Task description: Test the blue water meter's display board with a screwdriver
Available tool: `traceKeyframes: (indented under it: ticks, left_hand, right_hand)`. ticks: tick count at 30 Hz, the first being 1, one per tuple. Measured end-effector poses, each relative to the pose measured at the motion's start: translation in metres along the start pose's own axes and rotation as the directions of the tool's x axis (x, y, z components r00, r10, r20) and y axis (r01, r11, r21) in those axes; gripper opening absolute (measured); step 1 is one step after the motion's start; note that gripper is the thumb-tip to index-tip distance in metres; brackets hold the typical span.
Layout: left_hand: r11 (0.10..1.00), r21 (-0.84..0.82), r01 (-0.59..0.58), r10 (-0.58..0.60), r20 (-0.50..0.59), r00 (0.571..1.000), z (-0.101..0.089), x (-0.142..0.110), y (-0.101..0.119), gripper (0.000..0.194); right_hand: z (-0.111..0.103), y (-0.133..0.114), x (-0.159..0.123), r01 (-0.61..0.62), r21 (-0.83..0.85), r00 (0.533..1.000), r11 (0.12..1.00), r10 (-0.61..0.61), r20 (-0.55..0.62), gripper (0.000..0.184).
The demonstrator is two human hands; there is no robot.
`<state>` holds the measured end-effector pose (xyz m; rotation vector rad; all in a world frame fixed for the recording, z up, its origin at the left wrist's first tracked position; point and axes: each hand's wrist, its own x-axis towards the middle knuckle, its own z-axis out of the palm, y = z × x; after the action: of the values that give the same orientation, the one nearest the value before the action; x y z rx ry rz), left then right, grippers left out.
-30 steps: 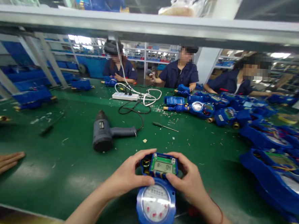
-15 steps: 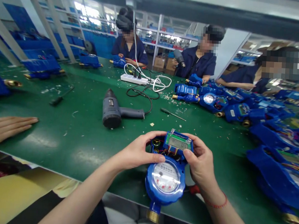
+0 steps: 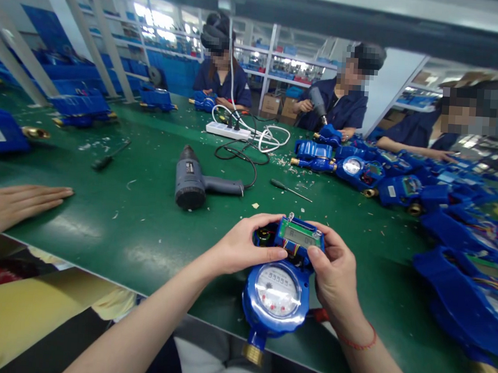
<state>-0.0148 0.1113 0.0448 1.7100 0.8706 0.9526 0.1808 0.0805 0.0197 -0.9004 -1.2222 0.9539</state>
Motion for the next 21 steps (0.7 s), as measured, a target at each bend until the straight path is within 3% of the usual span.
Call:
traceKeyframes:
  ticks: [8, 21]
  left_hand:
    - [0.998, -0.048, -0.049, 0.049, -0.007, 0.999, 0.003, 0.003, -0.009, 0.073]
    - [1.0, -0.012, -0.009, 0.008, -0.063, 0.998, 0.001, -0.002, 0.002, 0.068]
  right_hand:
    - [0.003, 0.003, -0.003, 0.041, -0.033, 0.996, 0.999, -0.043, -0.075, 0.037]
    - [0.007, 0.004, -0.004, -0.002, -0.025, 0.992, 1.0, -0.001, -0.123, 0.046]
